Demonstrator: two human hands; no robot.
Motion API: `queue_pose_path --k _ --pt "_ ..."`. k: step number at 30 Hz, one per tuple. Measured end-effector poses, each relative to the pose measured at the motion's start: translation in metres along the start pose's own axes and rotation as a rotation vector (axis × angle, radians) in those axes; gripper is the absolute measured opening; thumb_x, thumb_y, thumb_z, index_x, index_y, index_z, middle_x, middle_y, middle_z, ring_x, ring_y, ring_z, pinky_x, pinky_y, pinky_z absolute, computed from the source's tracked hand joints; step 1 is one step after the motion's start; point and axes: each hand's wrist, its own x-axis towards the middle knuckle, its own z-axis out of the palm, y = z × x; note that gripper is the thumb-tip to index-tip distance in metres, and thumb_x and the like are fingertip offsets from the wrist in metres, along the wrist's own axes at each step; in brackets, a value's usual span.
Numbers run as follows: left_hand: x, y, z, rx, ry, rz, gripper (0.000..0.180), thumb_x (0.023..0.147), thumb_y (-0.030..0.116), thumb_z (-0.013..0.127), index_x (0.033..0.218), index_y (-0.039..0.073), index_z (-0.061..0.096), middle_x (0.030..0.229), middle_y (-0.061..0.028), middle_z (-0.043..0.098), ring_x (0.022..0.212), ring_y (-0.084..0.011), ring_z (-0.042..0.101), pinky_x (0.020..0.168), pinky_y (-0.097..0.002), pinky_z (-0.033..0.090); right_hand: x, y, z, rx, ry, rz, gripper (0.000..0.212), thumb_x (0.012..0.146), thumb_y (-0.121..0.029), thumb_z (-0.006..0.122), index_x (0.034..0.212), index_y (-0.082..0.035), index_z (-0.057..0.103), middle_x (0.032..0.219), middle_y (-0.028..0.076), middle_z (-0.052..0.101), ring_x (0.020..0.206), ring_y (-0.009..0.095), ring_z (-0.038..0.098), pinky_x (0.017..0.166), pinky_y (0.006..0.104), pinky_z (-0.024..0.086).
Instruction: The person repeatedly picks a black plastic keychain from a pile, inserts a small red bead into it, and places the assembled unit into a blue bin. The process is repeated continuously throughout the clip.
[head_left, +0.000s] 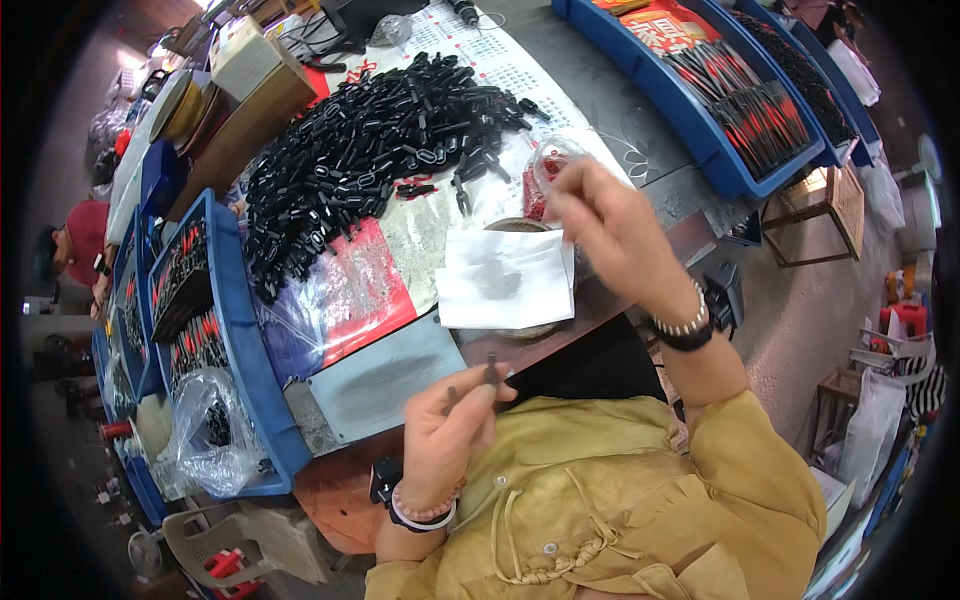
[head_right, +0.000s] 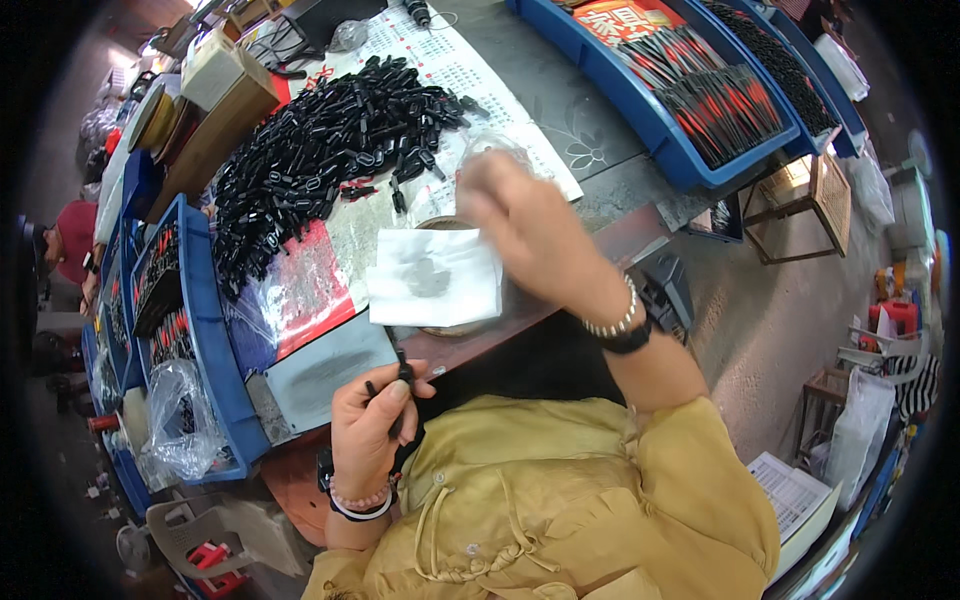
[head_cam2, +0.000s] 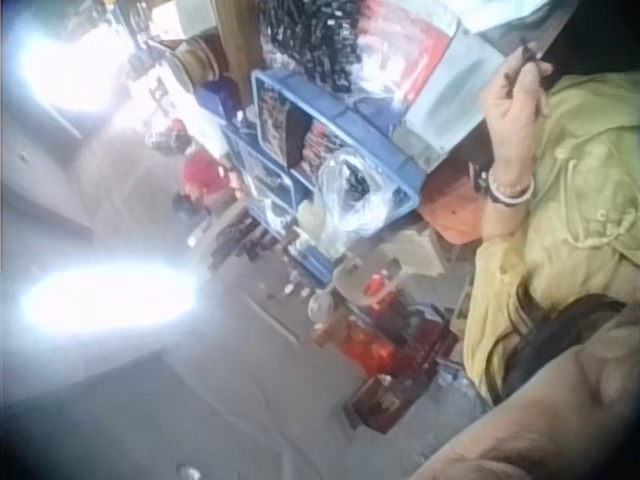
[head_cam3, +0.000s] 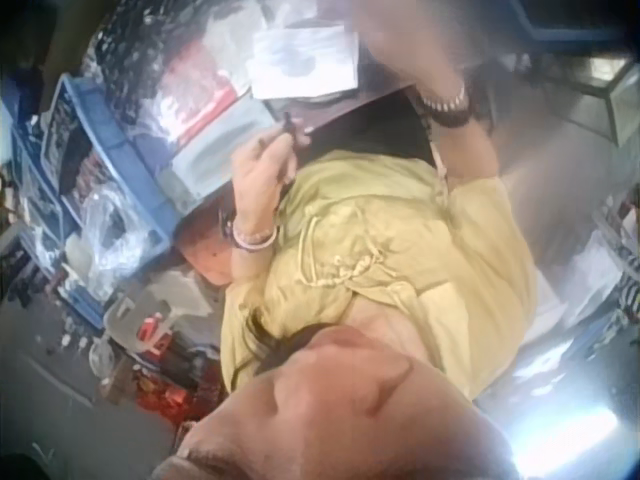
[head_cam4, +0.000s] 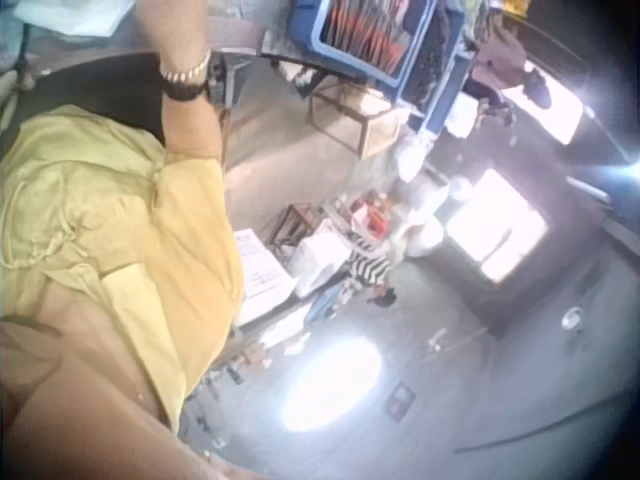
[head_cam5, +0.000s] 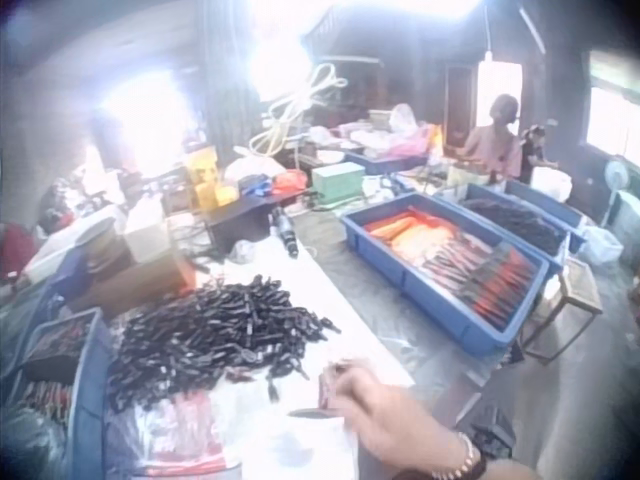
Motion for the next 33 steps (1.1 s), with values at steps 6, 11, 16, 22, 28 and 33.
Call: queue_pose_path --k 6,11,16,22,28,33 --pt "0.01 0.001 0.018 0.009 -0.042 -0.057 0.024 0.096 0.009 0.052 0.11 -0.009 0.061 0.091 -0.0128 0.066 0.056 -0.0072 0.051 0.049 -0.018 0.039 -0.044 -0.03 0.024 0.725 -0.508 0.317 0.012 0.1 -0.012 0.046 0.099 -0.001 0.049 0.085 0.005 0.061 0.06 0.003 0.05 0.054 0.0176 0.042" --pt "0.011 -0.001 0.026 -0.041 0.04 0.0 0.02 0.095 0.008 0.052 0.107 -0.006 0.059 0.092 -0.0114 0.066 0.056 -0.0069 0.051 0.049 -0.0182 0.038 -0.058 -0.034 0.029 0.709 -0.453 0.241 0.011 0.1 -0.01 0.046 0.102 0.001 0.047 0.086 0.006 0.062 0.062 0.005 0.051 0.057 0.0195 0.044" --pt "0.011 0.003 0.032 0.091 0.105 0.135 0.019 0.093 0.004 0.056 0.109 -0.005 0.06 0.084 -0.0082 0.065 0.055 -0.006 0.051 0.048 -0.0182 0.039 -0.064 -0.031 0.036 0.743 -0.251 0.205 0.01 0.098 -0.009 0.049 0.102 -0.001 0.05 0.078 0.003 0.058 0.064 0.005 0.055 0.058 0.022 0.046" --pt "0.019 0.033 0.023 0.725 0.222 0.429 0.023 0.082 0.001 0.07 0.105 -0.003 0.064 0.071 -0.0013 0.062 0.058 -0.0044 0.052 0.052 -0.0204 0.041 -0.063 -0.019 0.007 0.795 -0.148 0.283 0.006 0.096 -0.005 0.054 0.098 0.0 0.053 0.088 0.007 0.061 0.068 0.006 0.056 0.063 0.0188 0.047" --pt "0.051 0.049 0.027 1.177 0.147 0.695 0.019 0.08 0.001 0.07 0.098 0.001 0.063 0.075 -0.0107 0.061 0.059 -0.0213 0.058 0.054 -0.0304 0.045 -0.075 -0.015 -0.003 0.828 -0.152 0.363 0.007 0.092 -0.005 0.061 0.097 0.0 0.06 0.086 0.004 0.065 0.069 0.005 0.059 0.059 0.0199 0.049" --pt "0.072 0.05 0.032 1.485 0.073 0.736 0.018 0.081 0.002 0.068 0.099 0.006 0.063 0.079 -0.0116 0.06 0.063 -0.0313 0.06 0.055 -0.0369 0.047 -0.078 -0.007 -0.007 0.869 -0.12 0.414 0.007 0.09 -0.004 0.063 0.095 0.0 0.062 0.085 0.003 0.066 0.069 0.004 0.059 0.059 0.0196 0.049"
